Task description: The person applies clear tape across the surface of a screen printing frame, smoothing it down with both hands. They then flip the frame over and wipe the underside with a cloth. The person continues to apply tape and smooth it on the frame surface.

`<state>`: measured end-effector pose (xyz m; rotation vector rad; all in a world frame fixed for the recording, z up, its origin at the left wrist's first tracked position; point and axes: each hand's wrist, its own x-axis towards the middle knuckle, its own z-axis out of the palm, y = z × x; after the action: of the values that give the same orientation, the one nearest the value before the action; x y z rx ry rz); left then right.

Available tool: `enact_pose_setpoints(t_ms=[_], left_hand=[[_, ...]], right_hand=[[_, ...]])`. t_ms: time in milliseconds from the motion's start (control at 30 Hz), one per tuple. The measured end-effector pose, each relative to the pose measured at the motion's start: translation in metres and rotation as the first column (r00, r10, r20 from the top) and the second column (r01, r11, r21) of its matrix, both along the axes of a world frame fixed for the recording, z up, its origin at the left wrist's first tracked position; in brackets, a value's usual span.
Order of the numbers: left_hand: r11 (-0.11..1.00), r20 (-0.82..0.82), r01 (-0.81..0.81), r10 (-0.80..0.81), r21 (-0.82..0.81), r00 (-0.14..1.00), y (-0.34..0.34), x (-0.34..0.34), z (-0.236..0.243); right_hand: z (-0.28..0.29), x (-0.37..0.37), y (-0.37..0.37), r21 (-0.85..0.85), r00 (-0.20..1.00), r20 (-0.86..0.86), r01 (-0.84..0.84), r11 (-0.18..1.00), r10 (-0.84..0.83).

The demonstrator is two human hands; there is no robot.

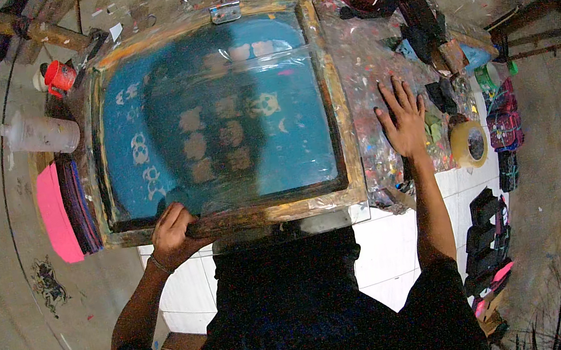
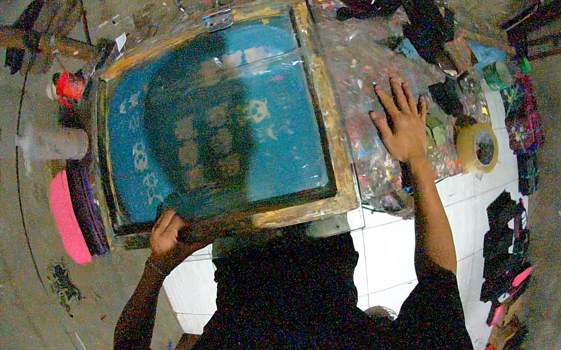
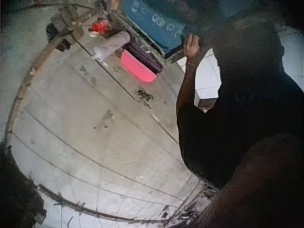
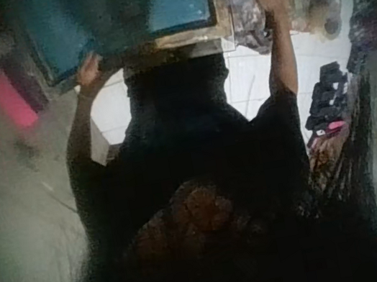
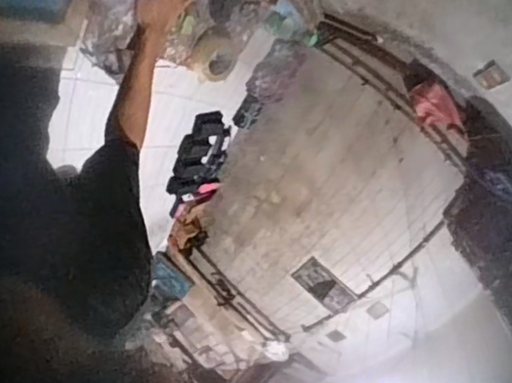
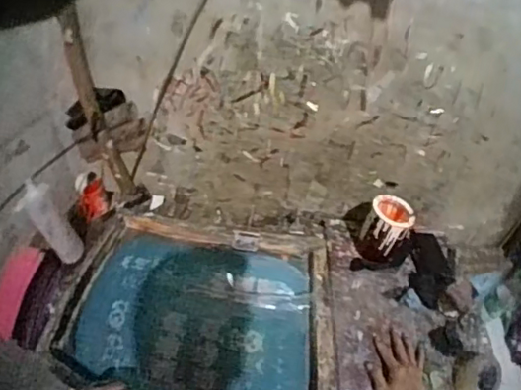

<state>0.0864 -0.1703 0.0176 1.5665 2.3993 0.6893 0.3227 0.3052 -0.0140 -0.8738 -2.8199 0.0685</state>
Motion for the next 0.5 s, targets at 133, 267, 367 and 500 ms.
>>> enact_pose_setpoints(t_ms=[133,267,367,500], left_hand=[[0.999,-0.048,0.023,-0.021,0.049,0.999,0.002,0.000,-0.004],[0.998,0.064,-0.020,0.016,0.056,0.998,-0.009,0.001,-0.025],[0.998,0.127,-0.030,0.024,0.050,0.992,-0.019,0.000,-0.039],[0.999,0.082,0.011,-0.014,0.035,0.996,-0.007,-0.003,-0.021]], right_hand=[[0.002,0.003,-0.001,-0.003,1.000,-0.015,0.005,1.000,-0.005],[0.011,0.000,-0.005,0.000,1.000,0.003,-0.006,1.000,0.006],[0.005,-0.001,-0.001,-0.011,1.000,0.001,-0.010,1.000,0.010],[0.000,0.002,0.005,-0.032,1.000,-0.011,-0.017,0.999,0.016]])
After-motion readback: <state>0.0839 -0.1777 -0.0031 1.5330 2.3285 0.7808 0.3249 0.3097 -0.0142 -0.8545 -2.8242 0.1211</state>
